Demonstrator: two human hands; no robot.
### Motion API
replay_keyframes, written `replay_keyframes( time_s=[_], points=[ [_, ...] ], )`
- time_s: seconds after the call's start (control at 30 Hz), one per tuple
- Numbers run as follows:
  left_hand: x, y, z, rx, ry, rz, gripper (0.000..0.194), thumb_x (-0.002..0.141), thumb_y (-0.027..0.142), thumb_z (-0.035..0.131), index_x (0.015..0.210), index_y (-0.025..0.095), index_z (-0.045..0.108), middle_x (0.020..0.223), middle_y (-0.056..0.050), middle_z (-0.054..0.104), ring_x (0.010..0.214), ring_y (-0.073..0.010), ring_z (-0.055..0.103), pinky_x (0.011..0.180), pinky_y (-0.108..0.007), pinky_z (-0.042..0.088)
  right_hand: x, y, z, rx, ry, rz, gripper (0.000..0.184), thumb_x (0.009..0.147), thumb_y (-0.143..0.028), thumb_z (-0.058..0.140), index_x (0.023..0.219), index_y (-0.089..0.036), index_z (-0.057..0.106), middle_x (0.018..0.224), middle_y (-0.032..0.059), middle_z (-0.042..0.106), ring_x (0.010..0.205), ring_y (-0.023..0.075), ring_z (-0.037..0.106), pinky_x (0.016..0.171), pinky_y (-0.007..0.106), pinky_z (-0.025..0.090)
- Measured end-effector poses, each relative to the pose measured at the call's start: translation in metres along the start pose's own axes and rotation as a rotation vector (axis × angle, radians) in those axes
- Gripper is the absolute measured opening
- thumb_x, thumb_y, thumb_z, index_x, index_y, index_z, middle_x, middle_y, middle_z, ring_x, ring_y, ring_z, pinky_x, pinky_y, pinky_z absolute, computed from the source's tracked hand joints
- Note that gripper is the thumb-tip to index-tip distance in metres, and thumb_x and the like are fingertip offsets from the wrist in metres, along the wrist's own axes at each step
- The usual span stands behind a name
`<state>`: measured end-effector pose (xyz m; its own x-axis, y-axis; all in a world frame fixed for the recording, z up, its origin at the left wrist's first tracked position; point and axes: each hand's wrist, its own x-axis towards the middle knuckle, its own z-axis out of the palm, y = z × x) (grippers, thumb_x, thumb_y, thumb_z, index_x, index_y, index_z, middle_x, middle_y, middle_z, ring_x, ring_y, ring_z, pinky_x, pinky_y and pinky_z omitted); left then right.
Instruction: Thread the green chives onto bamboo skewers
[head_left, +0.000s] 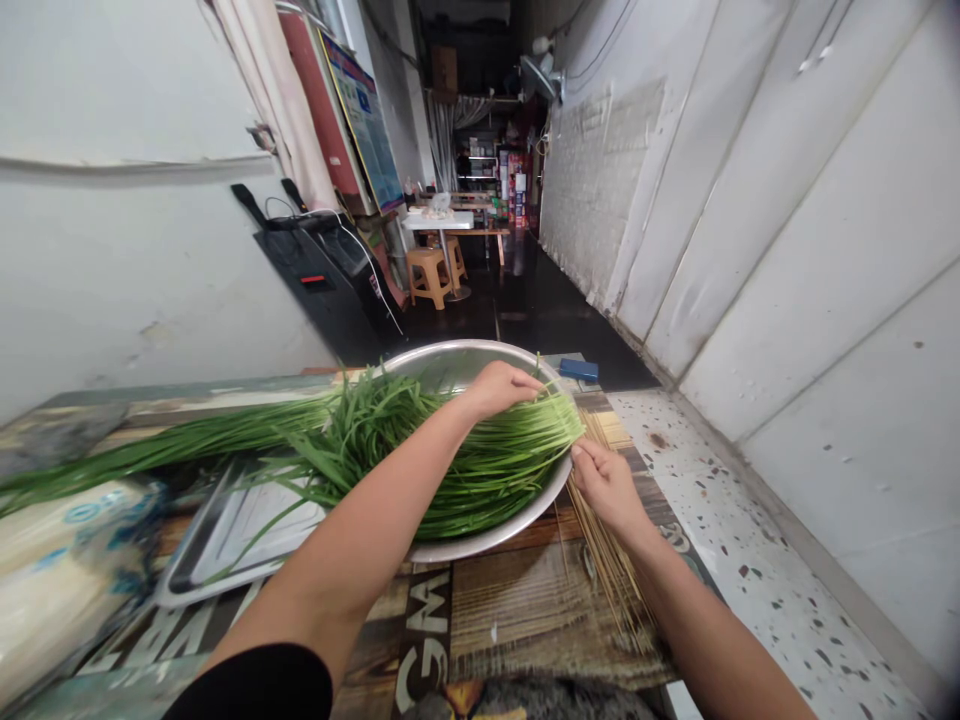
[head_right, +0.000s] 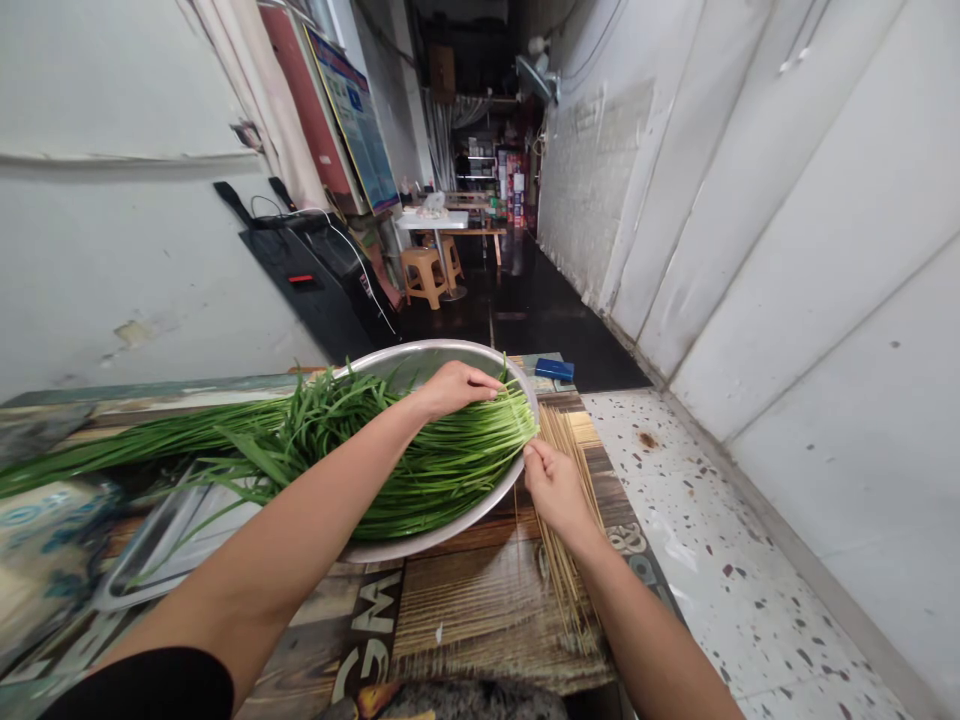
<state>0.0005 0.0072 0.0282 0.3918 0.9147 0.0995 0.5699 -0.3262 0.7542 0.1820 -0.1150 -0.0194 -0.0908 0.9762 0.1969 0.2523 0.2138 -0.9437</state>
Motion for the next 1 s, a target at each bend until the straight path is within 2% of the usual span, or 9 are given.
replay_keyframes(
  time_s=[0.13,0.3,0.4,0.53,0.63,0.8,0.93,1.0],
  points=[
    [0.000,0.000,0.000,-0.002,-0.031,0.037,0.025,0.070,0.025,0.064,0.092,0.017,0.073,0.092,-0.004,0.072,0.086,-0.0166,0.065,0.083,-0.026,0.046,0.000,0.001,0.001,0.012,0.005,-0.008,0.032,0.087,-0.039,0.041,0.063,-0.020,0.039,0.048,-0.0068,0.030,0.044,0.0086,0.026,0.044,0.022,0.022],
    [-0.006,0.004,-0.012,-0.024,-0.184,0.145,0.025,0.071,0.022,0.060,0.092,0.019,0.073,0.097,-0.004,0.071,0.090,-0.0149,0.063,0.087,-0.025,0.044,0.000,0.000,0.001,0.013,0.023,-0.011,0.031,0.086,-0.039,0.042,0.061,-0.020,0.038,0.048,-0.0061,0.031,0.044,0.0091,0.028,0.045,0.022,0.023],
    [-0.009,0.006,-0.020,-0.116,-0.204,0.079,0.027,0.073,0.023,0.057,0.095,0.021,0.072,0.101,-0.002,0.070,0.094,-0.0146,0.062,0.088,-0.025,0.043,0.000,-0.002,0.000,-0.001,0.026,-0.038,0.033,0.087,-0.040,0.042,0.061,-0.020,0.038,0.050,-0.0050,0.034,0.047,0.0098,0.032,0.047,0.022,0.026],
    [-0.011,0.007,-0.016,-0.225,-0.199,0.003,0.033,0.074,0.036,0.058,0.098,0.018,0.071,0.104,-0.004,0.069,0.096,-0.0167,0.061,0.088,-0.026,0.044,0.001,-0.002,-0.001,-0.001,0.027,-0.065,0.036,0.088,-0.041,0.041,0.059,-0.020,0.036,0.050,-0.0046,0.034,0.048,0.0097,0.032,0.048,0.022,0.027],
    [-0.012,0.008,-0.009,-0.164,-0.204,0.036,0.035,0.074,0.043,0.057,0.089,0.015,0.072,0.094,-0.002,0.070,0.089,-0.0169,0.061,0.086,-0.027,0.043,0.002,-0.001,-0.001,-0.016,0.018,-0.086,0.035,0.088,-0.039,0.041,0.059,-0.020,0.038,0.051,-0.0044,0.034,0.049,0.0099,0.032,0.049,0.023,0.027],
    [-0.016,0.015,-0.006,-0.171,-0.253,0.099,0.033,0.076,0.042,0.054,0.072,0.013,0.070,0.068,0.002,0.063,0.068,-0.0124,0.056,0.073,-0.024,0.043,0.002,-0.003,-0.004,-0.050,0.017,-0.124,0.031,0.088,-0.036,0.042,0.062,-0.019,0.043,0.057,-0.0032,0.038,0.054,0.0109,0.036,0.052,0.023,0.030],
    [-0.017,0.023,-0.005,-0.189,-0.300,0.119,0.033,0.076,0.042,0.054,0.069,0.013,0.067,0.062,0.003,0.058,0.062,-0.0102,0.051,0.067,-0.022,0.040,0.003,-0.003,-0.005,-0.035,0.032,-0.134,0.031,0.087,-0.037,0.044,0.062,-0.018,0.043,0.055,-0.0038,0.036,0.052,0.0104,0.034,0.051,0.023,0.029],
    [-0.016,0.028,-0.005,-0.151,-0.259,0.112,0.032,0.076,0.042,0.054,0.068,0.013,0.066,0.062,0.003,0.057,0.062,-0.0104,0.051,0.066,-0.022,0.040,0.004,-0.002,-0.005,-0.013,0.045,-0.113,0.033,0.087,-0.038,0.044,0.060,-0.019,0.039,0.051,-0.0047,0.032,0.049,0.0096,0.031,0.048,0.022,0.027]
  ],
)
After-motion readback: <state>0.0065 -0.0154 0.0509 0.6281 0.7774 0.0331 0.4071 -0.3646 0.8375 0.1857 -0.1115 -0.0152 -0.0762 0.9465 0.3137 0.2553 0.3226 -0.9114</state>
